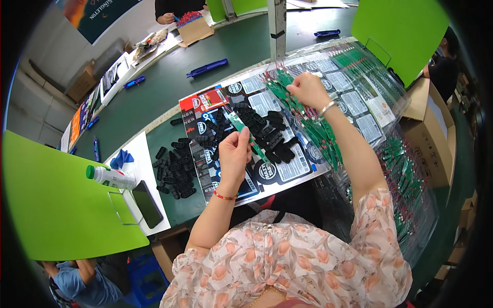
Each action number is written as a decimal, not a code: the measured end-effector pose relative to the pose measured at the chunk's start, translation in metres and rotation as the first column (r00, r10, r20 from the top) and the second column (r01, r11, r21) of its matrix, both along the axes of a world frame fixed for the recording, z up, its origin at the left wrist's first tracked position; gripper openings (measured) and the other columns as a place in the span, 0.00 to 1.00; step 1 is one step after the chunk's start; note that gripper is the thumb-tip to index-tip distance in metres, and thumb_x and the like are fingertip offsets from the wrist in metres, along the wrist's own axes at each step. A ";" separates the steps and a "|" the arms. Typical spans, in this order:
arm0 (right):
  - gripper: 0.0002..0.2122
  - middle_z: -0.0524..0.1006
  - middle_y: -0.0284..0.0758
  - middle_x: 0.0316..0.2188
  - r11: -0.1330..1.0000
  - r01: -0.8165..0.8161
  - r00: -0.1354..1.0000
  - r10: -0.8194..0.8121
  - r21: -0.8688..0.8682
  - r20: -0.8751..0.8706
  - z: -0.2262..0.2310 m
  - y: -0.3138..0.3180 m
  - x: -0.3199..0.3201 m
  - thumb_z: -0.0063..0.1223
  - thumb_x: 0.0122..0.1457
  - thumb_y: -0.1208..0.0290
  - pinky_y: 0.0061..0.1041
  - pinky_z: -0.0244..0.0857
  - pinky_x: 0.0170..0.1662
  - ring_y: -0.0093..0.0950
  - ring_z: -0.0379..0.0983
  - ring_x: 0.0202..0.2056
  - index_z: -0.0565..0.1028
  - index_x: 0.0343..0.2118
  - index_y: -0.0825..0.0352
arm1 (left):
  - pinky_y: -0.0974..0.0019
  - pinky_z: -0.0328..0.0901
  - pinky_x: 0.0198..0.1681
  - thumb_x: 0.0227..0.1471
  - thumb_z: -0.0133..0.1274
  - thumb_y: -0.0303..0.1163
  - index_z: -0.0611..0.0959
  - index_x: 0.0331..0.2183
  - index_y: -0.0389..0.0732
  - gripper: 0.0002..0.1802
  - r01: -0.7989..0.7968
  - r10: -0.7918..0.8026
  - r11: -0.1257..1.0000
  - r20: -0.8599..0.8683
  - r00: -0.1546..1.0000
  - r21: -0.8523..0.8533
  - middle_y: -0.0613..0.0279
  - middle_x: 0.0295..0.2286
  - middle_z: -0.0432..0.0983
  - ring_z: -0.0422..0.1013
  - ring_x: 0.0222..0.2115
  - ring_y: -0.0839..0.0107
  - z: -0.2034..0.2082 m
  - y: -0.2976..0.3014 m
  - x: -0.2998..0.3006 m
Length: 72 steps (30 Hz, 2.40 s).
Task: Manually assemble components, circuit boards, and casing elements for an electronic device on a factory production floor.
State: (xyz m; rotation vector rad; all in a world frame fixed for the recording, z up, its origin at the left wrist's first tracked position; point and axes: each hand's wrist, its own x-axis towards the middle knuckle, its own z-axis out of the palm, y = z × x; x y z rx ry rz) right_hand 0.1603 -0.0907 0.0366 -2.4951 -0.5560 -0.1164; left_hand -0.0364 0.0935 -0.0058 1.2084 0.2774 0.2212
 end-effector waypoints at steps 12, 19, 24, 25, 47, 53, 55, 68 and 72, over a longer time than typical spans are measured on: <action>0.12 0.74 0.39 0.15 0.868 -0.394 0.911 0.412 0.303 0.006 0.015 0.054 -0.070 0.58 0.54 0.64 0.26 0.62 0.24 0.25 0.68 0.17 0.78 0.23 0.70 | 0.80 0.55 0.18 0.59 0.49 0.32 0.78 0.32 0.37 0.09 0.275 -0.263 0.938 -0.083 0.961 0.211 0.70 0.21 0.71 0.63 0.17 0.85 0.023 0.034 0.013; 0.13 0.74 0.39 0.15 0.926 -0.145 0.982 0.178 0.348 -0.063 0.018 0.053 -0.097 0.57 0.53 0.65 0.27 0.61 0.22 0.27 0.70 0.17 0.76 0.21 0.72 | 0.76 0.63 0.18 0.56 0.50 0.31 0.79 0.42 0.32 0.15 0.548 -0.452 0.662 -0.311 0.836 0.511 0.63 0.24 0.79 0.69 0.17 0.82 0.054 0.055 0.043; 0.11 0.79 0.36 0.19 0.792 0.009 0.957 0.171 0.611 -0.235 0.015 0.054 -0.107 0.56 0.56 0.72 0.21 0.64 0.23 0.19 0.73 0.19 0.75 0.22 0.75 | 0.59 0.71 0.33 0.52 0.50 0.32 0.80 0.41 0.34 0.15 0.062 -0.015 0.389 -0.061 0.998 0.919 0.48 0.28 0.80 0.77 0.27 0.57 -0.003 0.166 0.156; 0.11 0.78 0.34 0.19 0.794 0.040 0.944 0.168 0.607 -0.282 0.016 0.053 -0.110 0.56 0.56 0.71 0.18 0.62 0.21 0.16 0.71 0.19 0.75 0.21 0.73 | 0.55 0.71 0.38 0.52 0.50 0.32 0.79 0.42 0.35 0.16 -0.082 0.047 0.203 0.074 0.996 0.976 0.45 0.30 0.79 0.77 0.32 0.51 -0.015 0.184 0.177; 0.08 0.79 0.33 0.26 0.601 0.288 0.812 0.260 0.746 -0.523 -0.015 0.058 -0.114 0.55 0.57 0.75 0.17 0.69 0.30 0.18 0.75 0.28 0.77 0.36 0.73 | 0.54 0.72 0.39 0.44 0.59 0.57 0.83 0.32 0.33 0.32 0.102 0.625 0.114 -0.151 0.766 0.988 0.43 0.33 0.79 0.77 0.36 0.50 -0.027 0.209 0.245; 0.09 0.79 0.34 0.25 0.645 0.183 0.887 0.218 0.742 -0.408 -0.030 0.050 -0.121 0.56 0.56 0.75 0.17 0.69 0.29 0.18 0.76 0.24 0.76 0.38 0.74 | 0.55 0.71 0.44 0.42 0.62 0.41 0.74 0.40 0.31 0.28 0.058 0.605 0.108 -0.112 0.788 0.992 0.41 0.37 0.77 0.75 0.39 0.49 -0.039 0.224 0.250; 0.15 0.80 0.36 0.23 0.650 0.169 0.903 0.199 0.741 -0.381 -0.027 0.049 -0.124 0.57 0.54 0.75 0.19 0.68 0.29 0.19 0.76 0.24 0.72 0.45 0.73 | 0.54 0.70 0.45 0.40 0.61 0.39 0.69 0.41 0.28 0.31 0.018 0.603 0.114 -0.084 0.793 0.993 0.36 0.36 0.76 0.75 0.39 0.46 -0.042 0.231 0.250; 0.13 0.78 0.37 0.20 0.550 0.119 0.964 0.136 0.827 -0.229 -0.008 0.056 -0.137 0.52 0.57 0.74 0.22 0.65 0.21 0.22 0.74 0.19 0.67 0.43 0.71 | 0.69 0.69 0.21 0.47 0.57 0.26 0.59 0.54 0.28 0.35 -0.136 0.161 0.961 -0.087 0.983 0.240 0.58 0.24 0.73 0.72 0.18 0.71 0.026 0.155 0.101; 0.20 0.79 0.35 0.24 0.460 0.131 0.941 0.220 0.878 -0.256 -0.010 0.058 -0.140 0.52 0.58 0.74 0.20 0.68 0.20 0.23 0.76 0.21 0.60 0.52 0.69 | 0.72 0.72 0.25 0.50 0.59 0.29 0.58 0.59 0.41 0.39 0.071 -0.066 0.996 -0.087 0.994 0.048 0.59 0.31 0.73 0.74 0.23 0.71 0.030 0.124 0.006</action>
